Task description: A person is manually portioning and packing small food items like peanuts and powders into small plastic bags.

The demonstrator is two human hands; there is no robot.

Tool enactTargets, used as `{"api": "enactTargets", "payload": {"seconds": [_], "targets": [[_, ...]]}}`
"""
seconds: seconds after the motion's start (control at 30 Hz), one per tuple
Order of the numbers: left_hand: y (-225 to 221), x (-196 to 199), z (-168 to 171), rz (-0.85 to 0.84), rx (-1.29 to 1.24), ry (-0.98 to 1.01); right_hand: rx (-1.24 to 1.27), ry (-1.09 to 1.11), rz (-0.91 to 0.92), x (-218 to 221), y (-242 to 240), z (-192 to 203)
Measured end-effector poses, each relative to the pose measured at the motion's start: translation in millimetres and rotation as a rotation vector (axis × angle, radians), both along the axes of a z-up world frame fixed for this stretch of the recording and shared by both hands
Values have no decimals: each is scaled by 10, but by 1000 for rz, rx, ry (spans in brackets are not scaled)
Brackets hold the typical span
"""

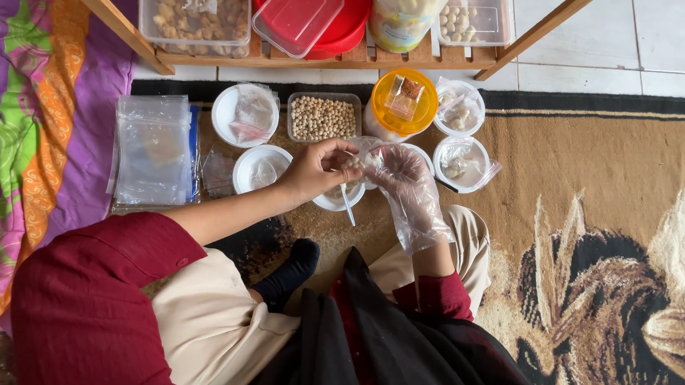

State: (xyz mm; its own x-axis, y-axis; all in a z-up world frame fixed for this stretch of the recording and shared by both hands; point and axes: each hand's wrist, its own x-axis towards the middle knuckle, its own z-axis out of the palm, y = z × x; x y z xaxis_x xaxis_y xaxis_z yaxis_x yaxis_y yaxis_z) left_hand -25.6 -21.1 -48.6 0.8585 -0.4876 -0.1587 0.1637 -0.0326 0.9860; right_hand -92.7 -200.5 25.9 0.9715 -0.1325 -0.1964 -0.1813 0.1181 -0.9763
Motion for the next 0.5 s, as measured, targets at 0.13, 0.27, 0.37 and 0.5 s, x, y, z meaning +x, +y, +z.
{"api": "enactTargets", "payload": {"seconds": [0.13, 0.27, 0.37, 0.5], "targets": [[-9, -10, -35, -8, -15, 9, 22, -15, -8, 11, -40, -55], [0, 8, -41, 17, 13, -19, 96, 5, -12, -18, 70, 356], [-8, 7, -75, 16, -3, -3, 87, -51, -78, -8, 49, 301], [-19, -29, 9, 45, -10, 1, 88, -71, -106, 7, -79, 110]]}}
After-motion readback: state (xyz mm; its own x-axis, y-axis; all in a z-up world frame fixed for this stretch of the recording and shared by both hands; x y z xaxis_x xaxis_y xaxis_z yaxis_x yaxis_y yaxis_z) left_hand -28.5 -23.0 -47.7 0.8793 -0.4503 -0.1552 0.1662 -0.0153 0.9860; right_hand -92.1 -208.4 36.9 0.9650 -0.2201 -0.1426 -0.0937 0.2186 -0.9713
